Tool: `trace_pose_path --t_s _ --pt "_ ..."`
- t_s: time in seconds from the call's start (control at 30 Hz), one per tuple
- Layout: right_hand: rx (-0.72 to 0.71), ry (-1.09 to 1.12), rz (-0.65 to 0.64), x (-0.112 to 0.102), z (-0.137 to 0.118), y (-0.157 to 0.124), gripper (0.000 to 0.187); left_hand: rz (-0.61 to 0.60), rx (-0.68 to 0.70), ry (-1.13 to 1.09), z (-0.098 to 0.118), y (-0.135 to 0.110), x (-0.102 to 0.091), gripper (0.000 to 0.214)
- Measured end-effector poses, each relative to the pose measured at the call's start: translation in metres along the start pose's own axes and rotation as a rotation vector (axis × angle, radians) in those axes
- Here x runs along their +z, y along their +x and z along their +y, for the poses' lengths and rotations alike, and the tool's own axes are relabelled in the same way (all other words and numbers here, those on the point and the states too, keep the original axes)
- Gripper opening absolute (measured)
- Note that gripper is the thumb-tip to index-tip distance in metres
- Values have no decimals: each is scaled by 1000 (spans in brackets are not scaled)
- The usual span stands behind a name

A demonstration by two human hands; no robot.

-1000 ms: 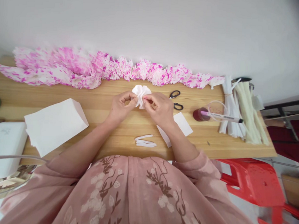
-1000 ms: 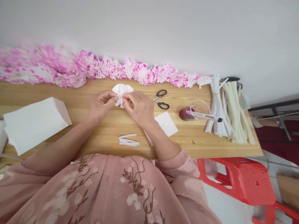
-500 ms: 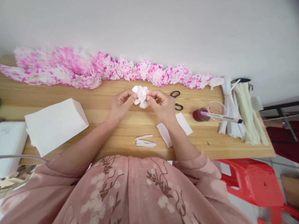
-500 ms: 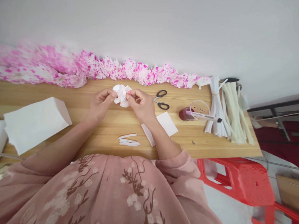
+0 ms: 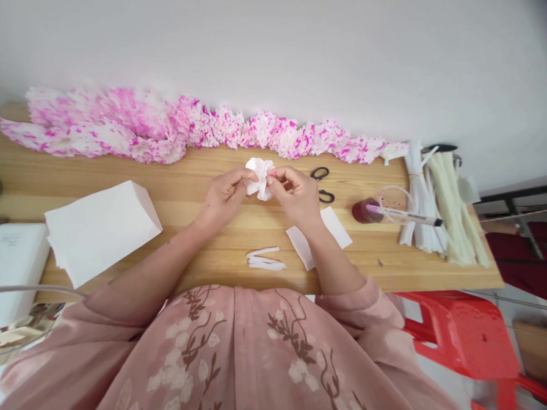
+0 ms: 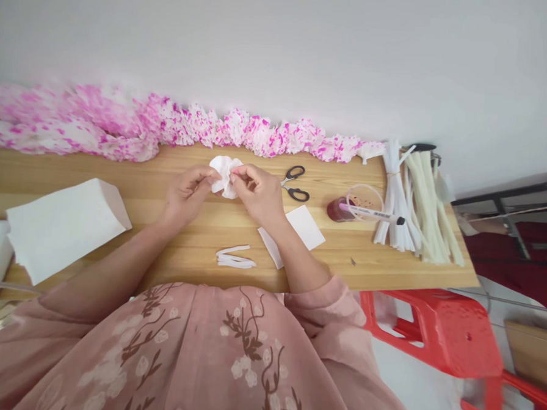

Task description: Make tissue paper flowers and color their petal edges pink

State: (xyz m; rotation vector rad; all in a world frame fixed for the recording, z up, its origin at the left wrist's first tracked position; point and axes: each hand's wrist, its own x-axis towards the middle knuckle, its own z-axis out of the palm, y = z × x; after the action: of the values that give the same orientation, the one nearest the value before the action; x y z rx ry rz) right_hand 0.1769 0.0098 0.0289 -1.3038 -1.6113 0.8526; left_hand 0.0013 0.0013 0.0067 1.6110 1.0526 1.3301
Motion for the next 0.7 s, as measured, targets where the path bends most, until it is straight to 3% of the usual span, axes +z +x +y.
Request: trace_pose_path --t_s 0.23,0.5,0.7 --pt "-25 6 -3 -1 0 0 16 -99 106 -40 2 5 -3 24" --pt "-9 -21 6 -1 -1 0 18 7 50 -19 2 3 -2 22" --pt "-48 -46 -11 1 0 -1 18 -21 40 -40 1 5 -2 23"
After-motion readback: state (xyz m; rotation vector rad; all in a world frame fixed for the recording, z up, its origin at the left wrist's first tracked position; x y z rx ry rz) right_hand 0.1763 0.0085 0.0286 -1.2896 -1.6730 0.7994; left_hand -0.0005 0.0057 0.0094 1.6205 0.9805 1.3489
